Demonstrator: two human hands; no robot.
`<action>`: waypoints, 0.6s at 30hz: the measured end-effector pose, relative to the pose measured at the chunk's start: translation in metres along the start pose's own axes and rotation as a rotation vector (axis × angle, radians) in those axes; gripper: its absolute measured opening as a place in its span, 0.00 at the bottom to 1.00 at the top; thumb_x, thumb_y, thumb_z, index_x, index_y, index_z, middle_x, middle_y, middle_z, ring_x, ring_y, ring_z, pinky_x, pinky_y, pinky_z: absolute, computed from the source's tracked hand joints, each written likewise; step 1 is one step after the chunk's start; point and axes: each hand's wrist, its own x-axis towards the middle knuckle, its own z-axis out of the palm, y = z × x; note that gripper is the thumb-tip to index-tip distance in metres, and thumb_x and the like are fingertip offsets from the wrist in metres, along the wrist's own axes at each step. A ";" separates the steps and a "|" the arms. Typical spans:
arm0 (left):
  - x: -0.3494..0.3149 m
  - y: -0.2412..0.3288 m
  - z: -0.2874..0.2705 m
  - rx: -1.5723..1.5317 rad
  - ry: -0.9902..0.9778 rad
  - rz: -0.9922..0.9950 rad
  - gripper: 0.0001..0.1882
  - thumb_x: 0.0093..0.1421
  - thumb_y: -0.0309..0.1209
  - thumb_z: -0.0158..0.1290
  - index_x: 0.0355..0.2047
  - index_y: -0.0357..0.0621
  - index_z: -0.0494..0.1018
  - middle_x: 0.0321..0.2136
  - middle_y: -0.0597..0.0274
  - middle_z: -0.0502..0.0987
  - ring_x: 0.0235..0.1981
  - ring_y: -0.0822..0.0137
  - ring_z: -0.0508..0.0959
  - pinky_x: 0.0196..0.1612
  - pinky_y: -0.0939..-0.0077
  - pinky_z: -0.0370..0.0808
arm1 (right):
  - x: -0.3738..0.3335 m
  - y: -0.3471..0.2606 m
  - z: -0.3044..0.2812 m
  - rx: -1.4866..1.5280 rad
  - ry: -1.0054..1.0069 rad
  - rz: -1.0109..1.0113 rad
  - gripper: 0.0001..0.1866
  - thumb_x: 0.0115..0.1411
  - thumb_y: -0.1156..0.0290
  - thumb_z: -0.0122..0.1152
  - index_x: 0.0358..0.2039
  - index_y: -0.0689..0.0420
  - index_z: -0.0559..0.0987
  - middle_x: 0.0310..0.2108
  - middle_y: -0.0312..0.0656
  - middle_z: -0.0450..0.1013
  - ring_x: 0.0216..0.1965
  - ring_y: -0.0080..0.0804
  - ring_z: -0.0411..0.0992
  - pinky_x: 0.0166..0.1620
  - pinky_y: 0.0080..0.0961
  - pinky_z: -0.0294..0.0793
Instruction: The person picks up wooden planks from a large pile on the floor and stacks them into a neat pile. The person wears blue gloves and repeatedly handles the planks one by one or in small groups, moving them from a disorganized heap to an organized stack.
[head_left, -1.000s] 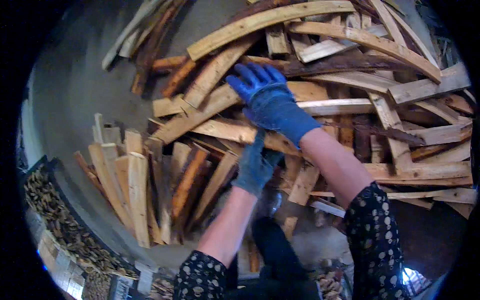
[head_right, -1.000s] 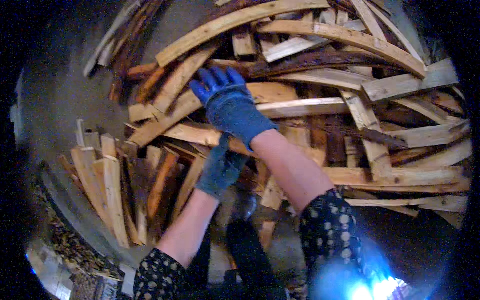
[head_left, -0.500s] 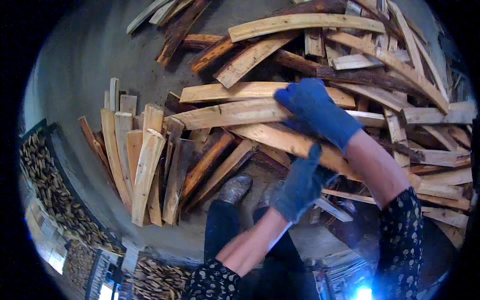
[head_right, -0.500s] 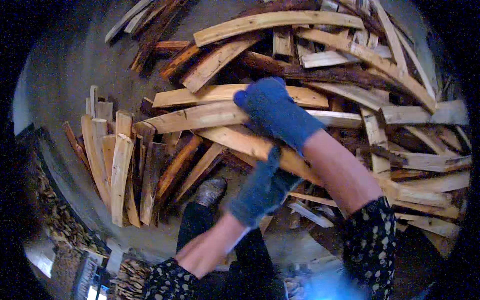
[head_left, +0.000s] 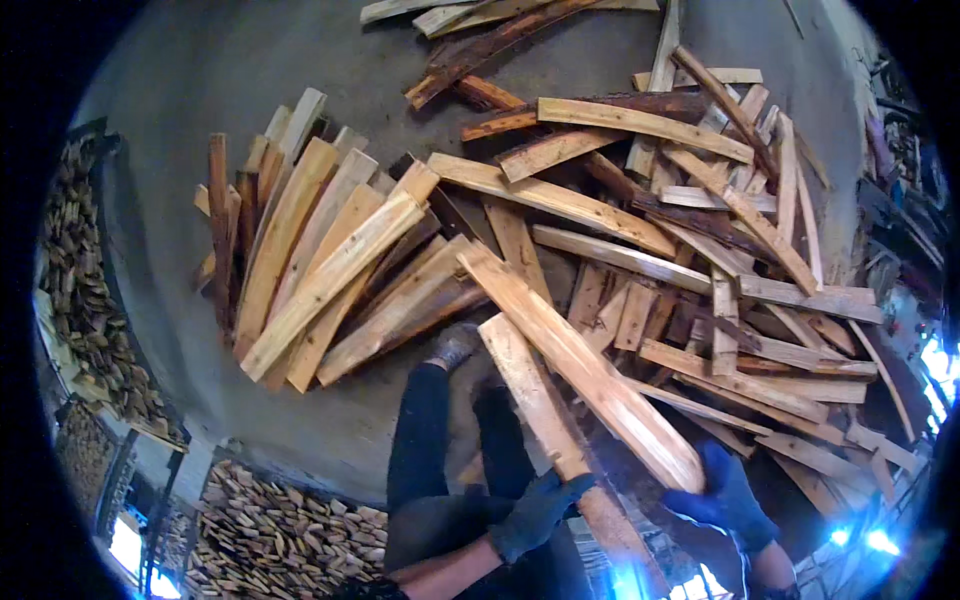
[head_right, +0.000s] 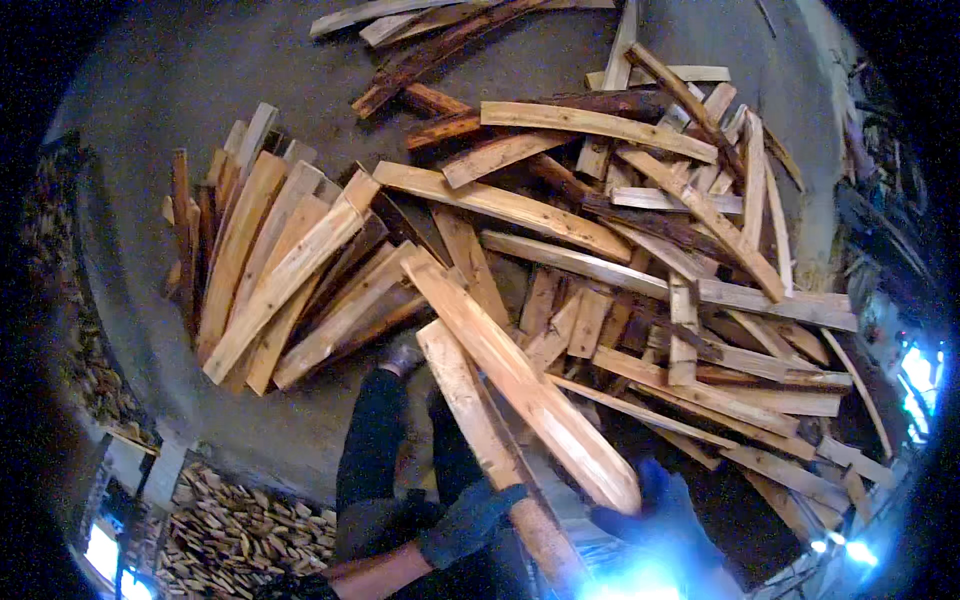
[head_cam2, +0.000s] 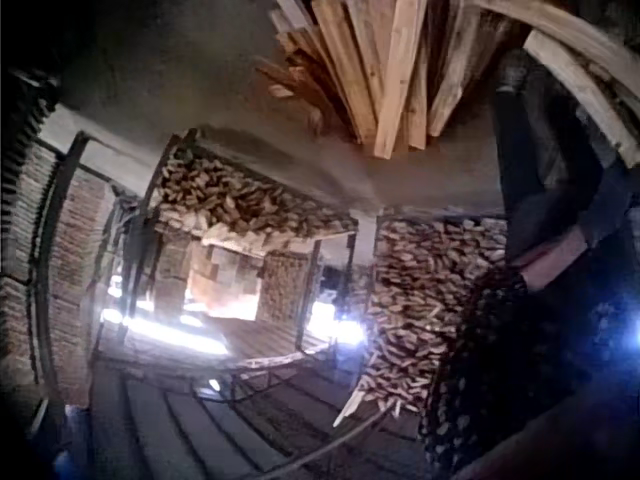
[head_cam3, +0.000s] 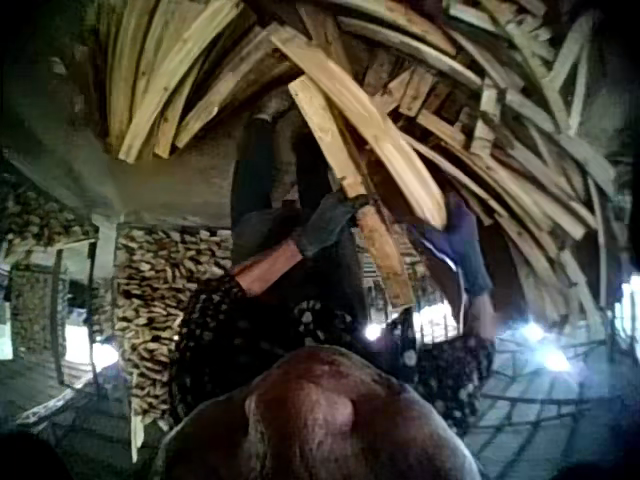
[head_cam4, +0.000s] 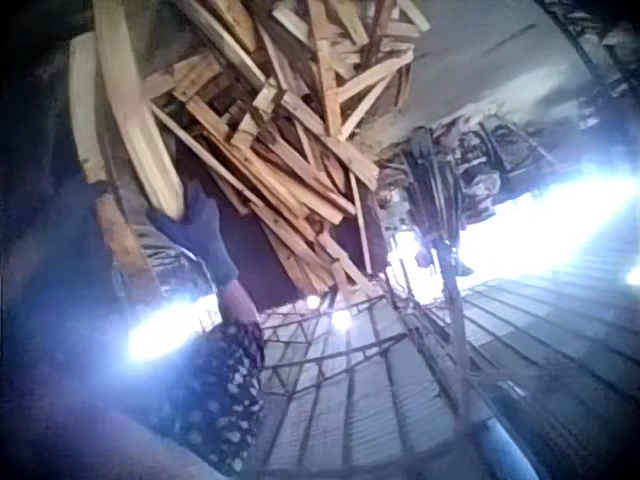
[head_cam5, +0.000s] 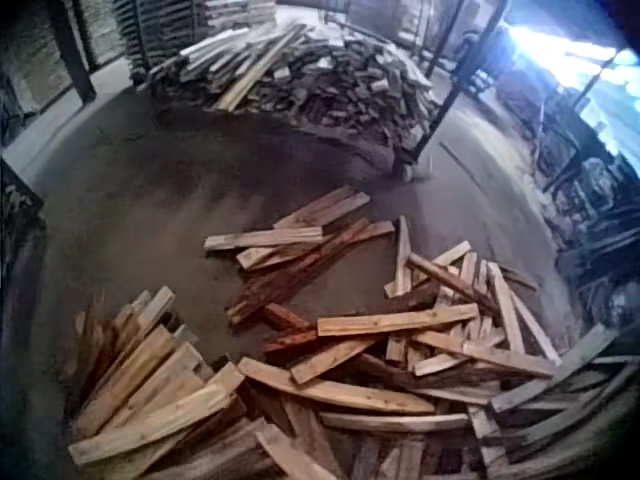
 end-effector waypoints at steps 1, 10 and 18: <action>-0.006 0.008 0.010 -0.101 0.013 -0.059 0.19 0.63 0.35 0.51 0.50 0.36 0.67 0.40 0.64 0.73 0.41 0.74 0.73 0.45 0.78 0.73 | -0.027 -0.002 -0.012 0.360 -0.109 0.238 0.28 0.39 0.59 0.74 0.38 0.63 0.75 0.30 0.43 0.75 0.30 0.32 0.74 0.32 0.28 0.72; -0.034 0.063 -0.041 -0.095 0.367 -0.265 0.13 0.61 0.31 0.53 0.43 0.37 0.72 0.34 0.66 0.75 0.35 0.76 0.72 0.37 0.76 0.73 | -0.088 0.026 0.117 0.924 -0.426 0.180 0.36 0.51 0.59 0.67 0.56 0.61 0.64 0.47 0.46 0.69 0.45 0.35 0.70 0.48 0.32 0.70; -0.060 0.137 -0.276 0.552 0.689 -0.300 0.16 0.60 0.32 0.53 0.46 0.36 0.70 0.33 0.67 0.74 0.32 0.76 0.73 0.34 0.80 0.71 | 0.020 -0.156 0.314 0.626 -0.786 -0.562 0.35 0.56 0.42 0.53 0.52 0.59 0.67 0.30 0.50 0.74 0.28 0.41 0.73 0.34 0.37 0.74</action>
